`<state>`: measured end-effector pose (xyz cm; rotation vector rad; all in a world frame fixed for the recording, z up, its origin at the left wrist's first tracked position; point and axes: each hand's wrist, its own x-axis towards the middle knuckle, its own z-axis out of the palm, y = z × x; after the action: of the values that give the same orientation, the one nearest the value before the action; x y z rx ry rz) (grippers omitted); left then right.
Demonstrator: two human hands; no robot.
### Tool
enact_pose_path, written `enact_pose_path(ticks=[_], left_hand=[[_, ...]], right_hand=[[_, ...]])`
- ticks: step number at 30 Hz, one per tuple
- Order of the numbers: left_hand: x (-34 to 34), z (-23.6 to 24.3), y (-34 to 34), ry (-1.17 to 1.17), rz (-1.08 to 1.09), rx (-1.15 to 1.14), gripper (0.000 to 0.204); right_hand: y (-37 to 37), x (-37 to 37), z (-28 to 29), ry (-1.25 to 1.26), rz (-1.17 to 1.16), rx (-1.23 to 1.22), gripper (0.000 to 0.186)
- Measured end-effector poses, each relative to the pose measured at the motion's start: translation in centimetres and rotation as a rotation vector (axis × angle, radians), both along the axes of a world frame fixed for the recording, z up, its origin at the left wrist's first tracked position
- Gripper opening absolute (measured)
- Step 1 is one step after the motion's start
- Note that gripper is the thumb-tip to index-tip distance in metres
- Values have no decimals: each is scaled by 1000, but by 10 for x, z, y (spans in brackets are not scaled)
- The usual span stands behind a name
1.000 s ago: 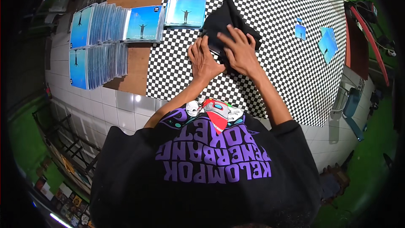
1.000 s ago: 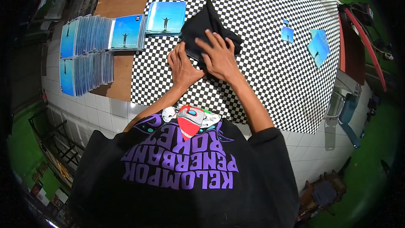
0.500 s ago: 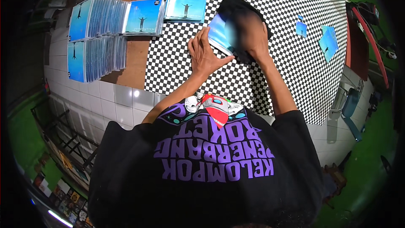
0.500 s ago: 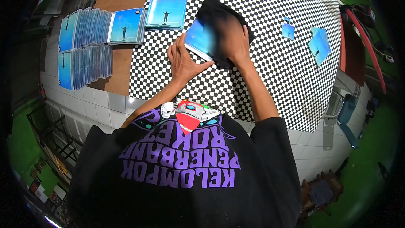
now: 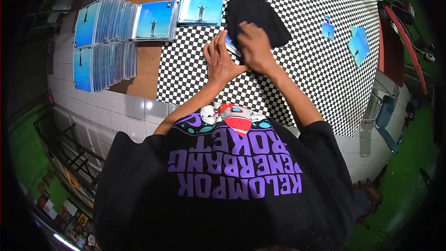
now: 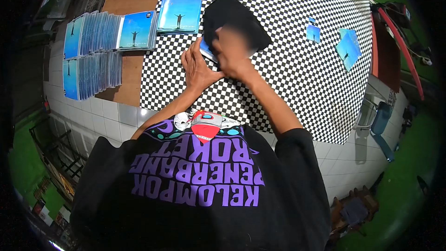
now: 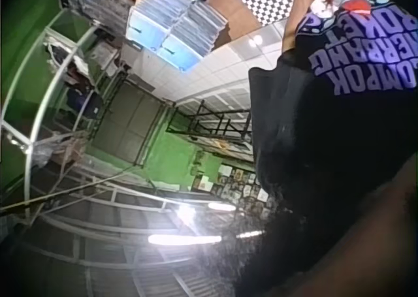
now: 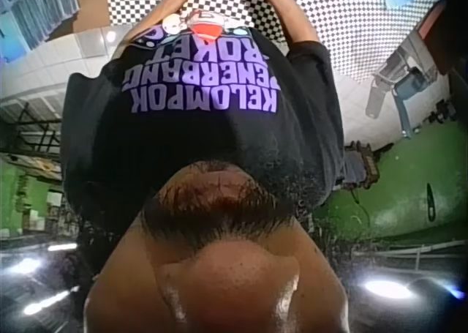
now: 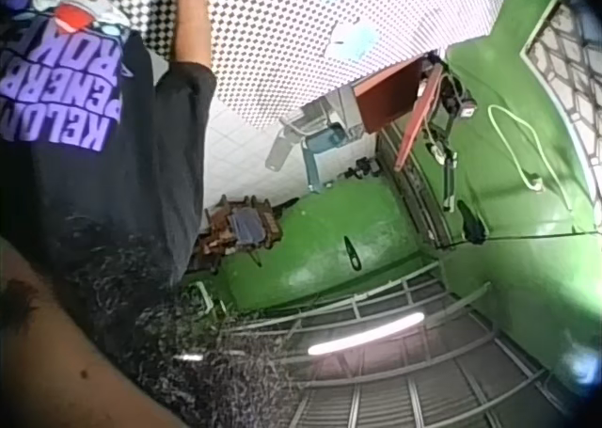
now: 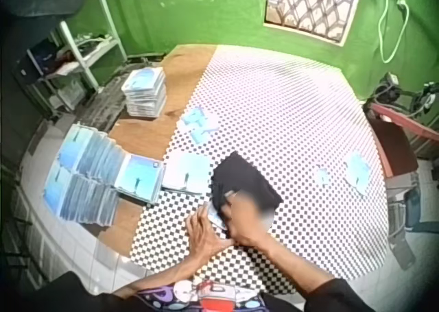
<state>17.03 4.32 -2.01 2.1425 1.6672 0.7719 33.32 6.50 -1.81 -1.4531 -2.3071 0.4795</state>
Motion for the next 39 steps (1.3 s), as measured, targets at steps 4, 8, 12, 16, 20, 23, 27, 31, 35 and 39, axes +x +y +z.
enact_pose_path(ticks=[4,8,12,16,20,23,27,31,35,39], left_hand=[[-2,-6,-1,13,27,14,129],[2,1,-1,24,13,4,130],[-2,-1,-2,26,11,-101,130],[-1,-1,-1,39,6,-56,130],[2,2,0,33,9,-17,133],[1,-1,-1,38,7,-26,132],[-4,1,-4,3,10,-15,131],[-11,3,-6,1,-58,-13,131],[-10,2,-7,19,-92,-3,128],[-14,3,-7,14,-84,-37,123]], right_hand=[[12,1,4,-54,59,28,46],[45,37,-26,-39,-205,126,47],[12,-14,-12,6,-128,147,48],[33,-2,3,-22,-71,163,48],[67,60,-16,-132,-289,230,47],[69,82,-14,-275,-501,297,48],[44,59,8,-334,-740,369,52],[23,29,28,62,-440,30,57],[23,17,4,-13,-490,48,59],[27,15,20,1,-538,-73,54]])
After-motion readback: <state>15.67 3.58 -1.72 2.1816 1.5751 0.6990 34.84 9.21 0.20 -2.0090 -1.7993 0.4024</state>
